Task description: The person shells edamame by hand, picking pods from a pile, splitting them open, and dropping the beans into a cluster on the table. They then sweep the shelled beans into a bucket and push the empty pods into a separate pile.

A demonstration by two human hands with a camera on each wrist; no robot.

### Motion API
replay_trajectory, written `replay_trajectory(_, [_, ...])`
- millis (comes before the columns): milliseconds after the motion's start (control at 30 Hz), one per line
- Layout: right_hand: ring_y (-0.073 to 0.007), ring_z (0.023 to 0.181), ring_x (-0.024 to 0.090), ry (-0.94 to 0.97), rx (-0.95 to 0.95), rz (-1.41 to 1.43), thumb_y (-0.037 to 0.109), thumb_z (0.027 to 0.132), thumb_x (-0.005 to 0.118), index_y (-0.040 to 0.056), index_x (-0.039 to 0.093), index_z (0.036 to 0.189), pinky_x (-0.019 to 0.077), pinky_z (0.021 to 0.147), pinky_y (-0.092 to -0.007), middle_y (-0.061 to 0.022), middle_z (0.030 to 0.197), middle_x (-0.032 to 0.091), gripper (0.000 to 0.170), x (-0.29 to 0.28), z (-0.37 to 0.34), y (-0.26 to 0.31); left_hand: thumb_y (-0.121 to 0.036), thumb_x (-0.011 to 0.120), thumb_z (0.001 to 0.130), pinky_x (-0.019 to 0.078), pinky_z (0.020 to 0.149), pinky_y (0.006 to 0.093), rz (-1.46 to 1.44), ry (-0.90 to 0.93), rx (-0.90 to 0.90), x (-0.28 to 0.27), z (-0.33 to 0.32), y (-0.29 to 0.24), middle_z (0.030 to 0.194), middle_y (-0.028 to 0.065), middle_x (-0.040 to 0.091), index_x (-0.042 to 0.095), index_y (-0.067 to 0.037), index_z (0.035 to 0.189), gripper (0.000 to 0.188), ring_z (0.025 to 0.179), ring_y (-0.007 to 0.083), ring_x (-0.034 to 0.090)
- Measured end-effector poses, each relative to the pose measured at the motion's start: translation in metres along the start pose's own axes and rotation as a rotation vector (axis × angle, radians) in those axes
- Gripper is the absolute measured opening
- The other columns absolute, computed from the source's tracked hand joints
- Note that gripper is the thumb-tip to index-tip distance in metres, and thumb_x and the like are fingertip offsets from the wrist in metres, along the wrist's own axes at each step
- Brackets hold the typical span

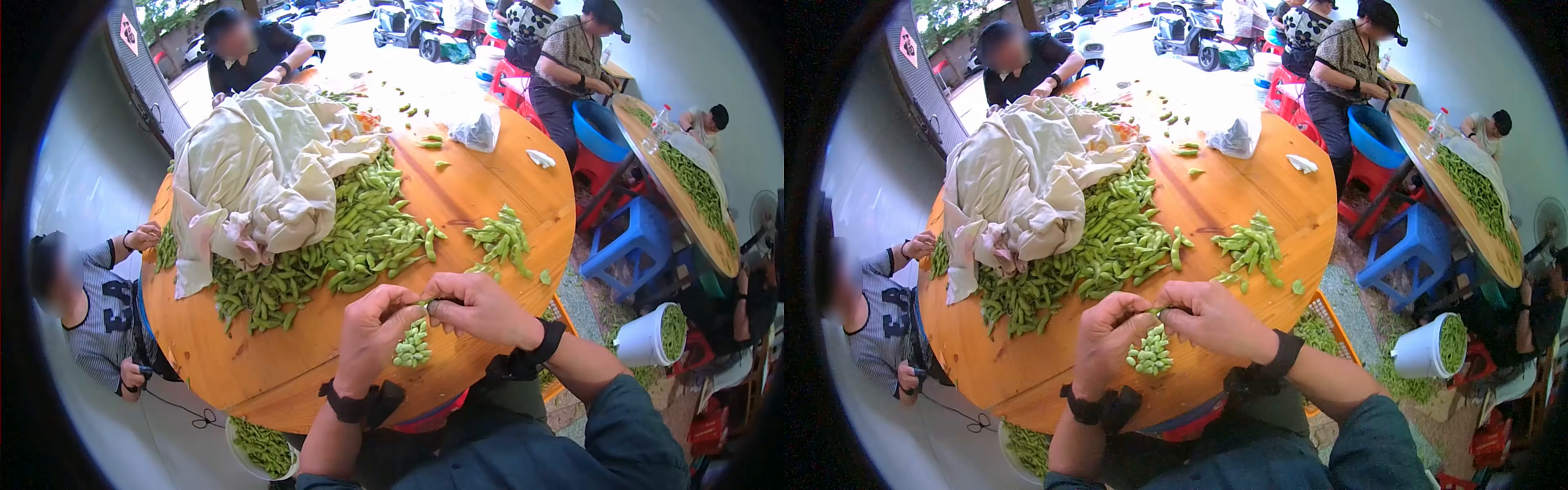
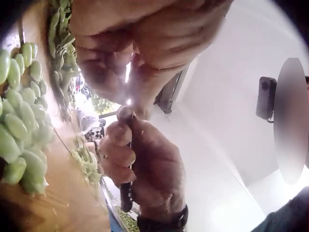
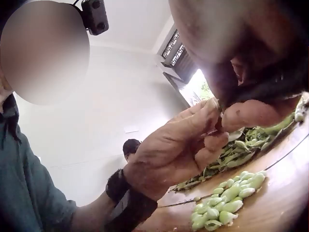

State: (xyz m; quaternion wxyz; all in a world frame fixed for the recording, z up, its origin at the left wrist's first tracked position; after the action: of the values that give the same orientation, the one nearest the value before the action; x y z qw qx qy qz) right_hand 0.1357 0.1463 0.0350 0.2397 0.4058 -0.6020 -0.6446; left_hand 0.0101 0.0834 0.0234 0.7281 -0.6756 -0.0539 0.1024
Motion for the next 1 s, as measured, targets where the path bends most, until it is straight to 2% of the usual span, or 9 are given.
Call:
replay_trajectory(233, [-0.0100,0.063,0.058,-0.126,-0.311,-0.287,0.007,0.093,0.063,0.0003,0.062,0.096,0.0462,0.058,-0.0259,-0.0040,0.075,0.064,0.008,-0.001,0.000,0.021,-0.014,0.066,0.094,0.0447,0.055,0.0214,-0.254,0.005,-0.187,-0.003,0.001,0.015,0.074,0.0009,0.063,0.067,0.001,0.097,0.015,0.061,0.0067,0.055])
replay_trajectory(333, [-0.0104,0.064,0.058,-0.120,-0.215,-0.207,0.008,0.091,0.065,0.0006,0.063,0.097,0.0461,0.059,-0.0267,-0.0064,0.075,0.064,0.010,-0.001,0.004,0.015,-0.016,0.064,0.096,0.0435,0.054,0.0208,-0.382,0.020,-0.242,-0.001,0.002,0.027,0.072,0.0004,0.061,0.067,0.000,0.098,0.017,0.059,0.0072,0.054])
replay_trajectory(467, [-0.0097,0.065,0.057,-0.161,-0.245,-0.286,0.010,0.090,0.067,0.0013,0.064,0.097,0.0463,0.059,-0.0268,-0.0080,0.076,0.065,0.011,-0.003,0.003,0.020,-0.012,0.058,0.099,0.0399,0.052,0.0219,-0.474,0.050,-0.255,0.000,0.002,0.032,0.072,0.0021,0.060,0.066,0.000,0.096,0.015,0.058,0.0090,0.051])
replay_trajectory(567, [-0.0129,0.065,0.060,-0.241,-0.287,-0.324,0.009,0.087,0.070,0.0020,0.064,0.097,0.0470,0.059,-0.0276,-0.0099,0.078,0.065,0.013,-0.004,0.001,0.032,-0.014,0.058,0.100,0.0396,0.052,0.0211,-0.554,0.076,-0.288,0.002,0.002,0.033,0.073,0.0017,0.060,0.064,-0.001,0.095,0.015,0.059,0.0084,0.051])
replay_trajectory(633, [-0.0202,0.068,0.064,-0.285,-0.480,-0.356,0.008,0.084,0.072,0.0030,0.065,0.098,0.0489,0.061,-0.0302,-0.0110,0.081,0.065,0.016,-0.001,-0.003,0.042,-0.015,0.058,0.100,0.0394,0.052,0.0208,-0.610,0.093,-0.314,0.003,0.001,0.036,0.073,0.0015,0.060,0.064,-0.002,0.094,0.015,0.060,0.0080,0.051])
replay_trajectory(700, [-0.0238,0.071,0.064,-0.297,-0.534,-0.418,0.007,0.083,0.073,0.0031,0.065,0.098,0.0497,0.062,-0.0317,-0.0113,0.082,0.065,0.018,0.000,-0.005,0.046,-0.017,0.059,0.099,0.0388,0.052,0.0201,-0.757,0.137,-0.368,0.008,0.001,0.040,0.075,0.0014,0.060,0.062,-0.003,0.092,0.016,0.060,0.0074,0.051])
replay_trajectory(833, [-0.0323,0.078,0.064,-0.311,-0.587,-0.503,0.011,0.084,0.070,0.0039,0.064,0.098,0.0521,0.066,-0.0391,-0.0136,0.084,0.063,0.017,0.003,-0.006,0.046,-0.018,0.059,0.100,0.0388,0.052,0.0192,-0.747,0.139,-0.382,0.009,0.000,0.043,0.077,0.0015,0.061,0.062,-0.004,0.093,0.016,0.061,0.0071,0.053])
replay_trajectory(933, [-0.0315,0.077,0.063,-0.319,-0.614,-0.594,0.012,0.085,0.069,0.0039,0.063,0.096,0.0517,0.065,-0.0394,-0.0126,0.082,0.061,0.015,0.003,-0.007,0.050,-0.018,0.059,0.099,0.0394,0.051,0.0190,-0.791,0.114,-0.356,0.010,0.002,0.041,0.075,0.0014,0.061,0.062,-0.004,0.094,0.015,0.060,0.0074,0.053])
replay_trajectory(1000, [-0.0313,0.076,0.063,-0.300,-0.607,-0.620,0.012,0.085,0.069,0.0042,0.063,0.095,0.0514,0.065,-0.0395,-0.0121,0.080,0.060,0.015,0.003,-0.006,0.049,-0.017,0.060,0.099,0.0400,0.048,0.0201,-0.496,0.056,-0.278,0.002,0.002,0.035,0.071,0.0015,0.061,0.064,-0.004,0.093,0.015,0.055,0.0081,0.052])
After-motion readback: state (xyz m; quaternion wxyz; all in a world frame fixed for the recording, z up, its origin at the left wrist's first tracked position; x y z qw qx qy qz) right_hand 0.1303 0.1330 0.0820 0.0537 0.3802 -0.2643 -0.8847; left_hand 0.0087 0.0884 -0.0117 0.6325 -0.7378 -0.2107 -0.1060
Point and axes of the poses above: each hand's wrist, its own z-axis towards the middle knuckle, its own x-axis out of the palm, y = z × x, the point moved 8 cm from there along z, towards the middle knuckle
